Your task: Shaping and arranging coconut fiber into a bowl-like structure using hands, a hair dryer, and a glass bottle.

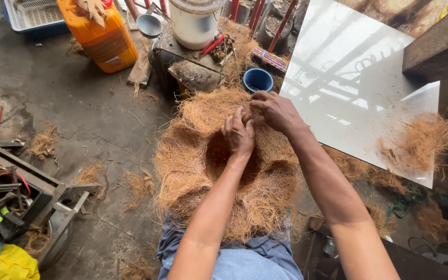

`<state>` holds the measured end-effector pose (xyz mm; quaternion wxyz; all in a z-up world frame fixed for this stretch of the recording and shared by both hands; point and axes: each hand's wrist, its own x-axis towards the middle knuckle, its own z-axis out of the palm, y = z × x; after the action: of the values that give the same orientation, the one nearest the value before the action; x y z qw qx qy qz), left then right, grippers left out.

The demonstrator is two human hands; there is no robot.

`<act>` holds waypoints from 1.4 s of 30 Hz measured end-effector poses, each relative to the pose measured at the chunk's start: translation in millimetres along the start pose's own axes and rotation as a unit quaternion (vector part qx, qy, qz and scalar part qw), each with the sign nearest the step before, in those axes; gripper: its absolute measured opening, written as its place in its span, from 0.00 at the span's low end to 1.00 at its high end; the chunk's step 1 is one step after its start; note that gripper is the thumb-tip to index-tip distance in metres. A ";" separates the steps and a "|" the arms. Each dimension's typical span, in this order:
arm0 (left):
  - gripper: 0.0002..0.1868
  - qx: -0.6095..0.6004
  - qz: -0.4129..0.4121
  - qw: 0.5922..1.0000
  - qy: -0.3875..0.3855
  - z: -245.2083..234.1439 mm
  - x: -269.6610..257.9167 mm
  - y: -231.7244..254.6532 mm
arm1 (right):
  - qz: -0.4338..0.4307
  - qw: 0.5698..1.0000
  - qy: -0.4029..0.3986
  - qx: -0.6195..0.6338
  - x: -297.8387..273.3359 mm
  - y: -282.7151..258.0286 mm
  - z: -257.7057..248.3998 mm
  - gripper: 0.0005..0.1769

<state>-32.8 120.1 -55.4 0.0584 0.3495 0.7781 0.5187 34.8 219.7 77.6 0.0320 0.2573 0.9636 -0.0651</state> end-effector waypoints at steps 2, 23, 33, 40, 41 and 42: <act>0.28 -0.011 -0.008 1.000 -0.002 -4.3 0.2 5.3 | -0.050 0.988 0.037 -0.140 0.0 -1.4 -2.6 0.20; 0.29 -0.051 -0.202 0.913 -0.350 -195.7 52.0 133.1 | -0.110 0.975 0.195 -0.011 -4.1 32.8 29.5 0.11; 0.29 0.009 -0.052 0.960 -0.274 -354.7 -10.5 49.1 | 0.152 0.946 0.206 0.199 -183.2 -27.8 -39.3 0.14; 0.23 0.139 0.082 0.949 -0.271 -318.1 -75.4 -10.2 | 0.132 0.975 0.087 0.155 -234.0 -138.8 7.4 0.17; 0.17 0.158 0.082 0.947 -0.265 -314.1 -77.2 -13.4 | 0.142 0.977 0.038 0.157 -232.0 -152.7 7.3 0.21; 0.17 0.159 0.085 0.948 -0.263 -309.1 -75.4 -19.9 | 0.141 0.977 0.041 0.157 -229.1 -155.8 4.1 0.21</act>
<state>-126.1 -166.7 48.0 0.1608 0.5431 0.7748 0.2810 155.3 -27.3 112.3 -0.0389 0.3949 0.8959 -0.1997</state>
